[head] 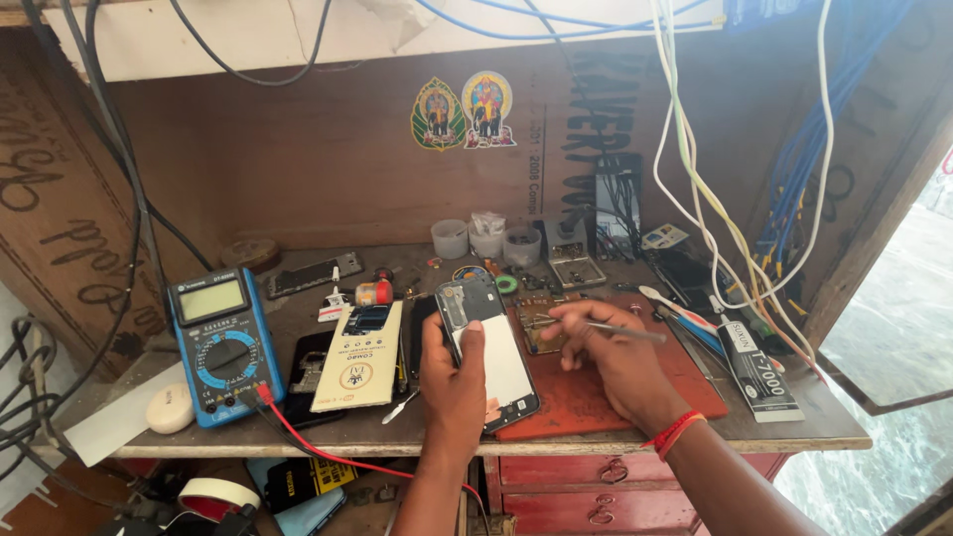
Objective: The person holds a disassembled smartphone in one hand and uses a thin metal pry tool with the other hand to work along the phone's edge and interior, repeatedly scraping and prying at the device. They later flip the phone over and continue working on its other side with the tool.
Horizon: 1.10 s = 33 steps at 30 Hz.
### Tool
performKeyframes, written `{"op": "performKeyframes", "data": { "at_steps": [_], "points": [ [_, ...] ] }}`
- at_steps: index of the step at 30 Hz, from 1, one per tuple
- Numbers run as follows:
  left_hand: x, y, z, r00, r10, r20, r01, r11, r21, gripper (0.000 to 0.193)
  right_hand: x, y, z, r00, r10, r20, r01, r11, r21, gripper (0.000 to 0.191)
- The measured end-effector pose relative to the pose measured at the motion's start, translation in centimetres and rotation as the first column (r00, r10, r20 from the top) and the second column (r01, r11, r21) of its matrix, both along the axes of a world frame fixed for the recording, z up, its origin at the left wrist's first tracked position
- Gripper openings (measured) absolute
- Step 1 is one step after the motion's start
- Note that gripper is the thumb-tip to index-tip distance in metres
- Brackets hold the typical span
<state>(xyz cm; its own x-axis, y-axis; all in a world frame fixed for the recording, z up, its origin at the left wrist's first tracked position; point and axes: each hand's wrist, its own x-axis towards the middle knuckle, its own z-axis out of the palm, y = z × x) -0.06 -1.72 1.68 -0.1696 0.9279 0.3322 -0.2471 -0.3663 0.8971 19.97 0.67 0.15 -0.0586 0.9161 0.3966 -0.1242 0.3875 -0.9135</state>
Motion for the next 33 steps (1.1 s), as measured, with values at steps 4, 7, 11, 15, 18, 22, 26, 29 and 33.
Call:
{"op": "performKeyframes", "data": {
  "at_steps": [4, 7, 11, 15, 18, 22, 26, 29, 33],
  "points": [
    [-0.1, 1.1, -1.0, 1.0, 0.006, 0.019, -0.004, 0.998, -0.064, 0.028, -0.1, -0.2, -0.1, 0.999, 0.026, 0.032, -0.026, 1.0, -0.007, 0.033],
    [-0.3, 1.6, -1.7, 1.0, 0.006, -0.004, -0.006, 1.0, 0.0, 0.037, -0.2, -0.6, -0.1, 0.99, 0.007, 0.144, -0.014, 0.998, 0.053, 0.034],
    [-0.3, 2.0, -2.4, 0.997, -0.054, 0.046, 0.052, 0.998, 0.036, 0.046, -0.8, -1.0, 0.0, 0.935, -0.062, 0.35, 0.019, 0.992, 0.124, 0.032],
    [-0.5, 2.0, -3.1, 0.999, -0.044, -0.015, 0.045, 0.997, 0.064, 0.049, -1.3, -1.5, -0.1, 0.952, 0.038, 0.303, -0.05, 0.998, 0.031, 0.034],
    [-0.6, 2.3, -3.5, 1.0, -0.029, -0.011, 0.029, 0.997, 0.069, 0.047, -1.5, -1.9, 0.1, 0.931, 0.011, 0.364, -0.041, 0.996, 0.073, 0.042],
    [-0.7, 2.1, -3.5, 0.994, -0.113, 0.0, 0.113, 0.993, 0.015, 0.047, -1.7, -2.2, 0.4, 0.926, 0.061, 0.373, -0.061, 0.998, -0.013, 0.059],
    [-0.2, 1.6, -2.8, 0.977, -0.213, -0.022, 0.214, 0.972, 0.094, 0.054, -1.3, -2.3, 0.1, 0.916, 0.113, 0.386, -0.17, 0.978, 0.117, 0.069],
    [0.1, 1.1, -2.4, 0.966, -0.171, -0.195, 0.19, 0.978, 0.082, 0.066, -0.7, -2.4, -0.7, 0.912, 0.069, 0.405, -0.157, 0.969, 0.189, 0.067],
    [0.3, 0.8, -2.5, 0.916, -0.042, -0.398, 0.109, 0.983, 0.147, 0.076, -0.1, -2.0, -2.4, 0.954, 0.038, 0.297, -0.059, 0.996, 0.061, 0.053]
  ]
}}
